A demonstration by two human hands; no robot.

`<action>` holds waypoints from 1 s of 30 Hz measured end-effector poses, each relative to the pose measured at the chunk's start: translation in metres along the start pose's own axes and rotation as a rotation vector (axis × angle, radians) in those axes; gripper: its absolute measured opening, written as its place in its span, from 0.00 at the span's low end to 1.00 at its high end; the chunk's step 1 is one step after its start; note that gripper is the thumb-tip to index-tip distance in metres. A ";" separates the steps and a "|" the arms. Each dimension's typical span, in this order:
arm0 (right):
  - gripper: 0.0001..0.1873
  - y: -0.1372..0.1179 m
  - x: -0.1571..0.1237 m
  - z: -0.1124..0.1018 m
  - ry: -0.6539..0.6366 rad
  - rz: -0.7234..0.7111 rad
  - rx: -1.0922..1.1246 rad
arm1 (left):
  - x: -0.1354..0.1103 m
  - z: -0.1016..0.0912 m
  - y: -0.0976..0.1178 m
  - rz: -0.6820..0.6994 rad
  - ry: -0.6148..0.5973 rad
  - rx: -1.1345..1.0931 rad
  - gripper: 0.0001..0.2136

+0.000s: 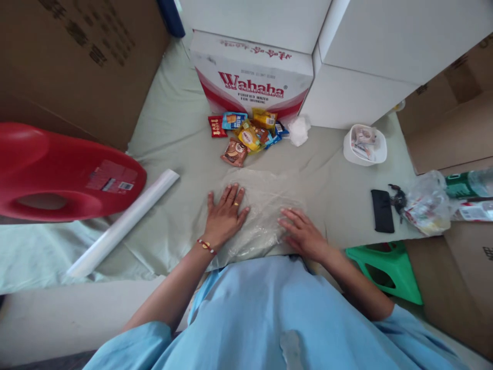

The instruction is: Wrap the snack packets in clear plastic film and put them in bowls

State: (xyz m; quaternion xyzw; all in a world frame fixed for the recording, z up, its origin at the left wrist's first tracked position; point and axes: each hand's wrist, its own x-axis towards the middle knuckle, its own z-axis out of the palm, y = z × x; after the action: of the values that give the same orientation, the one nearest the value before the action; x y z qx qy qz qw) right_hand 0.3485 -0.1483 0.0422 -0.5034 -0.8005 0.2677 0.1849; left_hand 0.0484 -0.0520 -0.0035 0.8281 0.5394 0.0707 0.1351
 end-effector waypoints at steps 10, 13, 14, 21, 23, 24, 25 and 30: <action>0.16 0.021 -0.028 -0.037 0.215 0.207 0.166 | 0.000 -0.004 -0.004 0.058 -0.028 -0.024 0.30; 0.15 0.021 0.008 -0.041 0.211 0.134 0.190 | 0.003 -0.009 -0.010 0.035 0.001 -0.019 0.28; 0.16 0.023 0.022 -0.041 0.198 0.135 0.206 | 0.003 -0.010 -0.011 0.014 0.019 -0.012 0.28; 0.17 0.059 0.164 -0.027 0.302 0.321 0.333 | -0.003 -0.007 -0.014 -0.005 -0.037 0.073 0.30; 0.16 0.060 0.213 -0.020 0.410 0.378 0.302 | -0.004 -0.006 -0.014 -0.004 -0.033 0.089 0.30; 0.17 0.059 0.235 -0.017 0.434 0.402 0.281 | -0.004 -0.005 -0.014 -0.001 -0.031 0.095 0.30; 0.17 0.058 0.254 -0.013 0.438 0.424 0.268 | -0.004 -0.005 -0.014 -0.001 -0.030 0.100 0.30; 0.08 0.060 0.298 -0.001 0.382 0.432 0.295 | -0.004 -0.005 -0.015 -0.013 -0.026 0.116 0.29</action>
State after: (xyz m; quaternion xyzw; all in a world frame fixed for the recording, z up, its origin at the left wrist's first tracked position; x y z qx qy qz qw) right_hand 0.2652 0.1424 0.0135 -0.6706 -0.5787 0.3145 0.3415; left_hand 0.0323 -0.0489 -0.0033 0.8319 0.5462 0.0275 0.0942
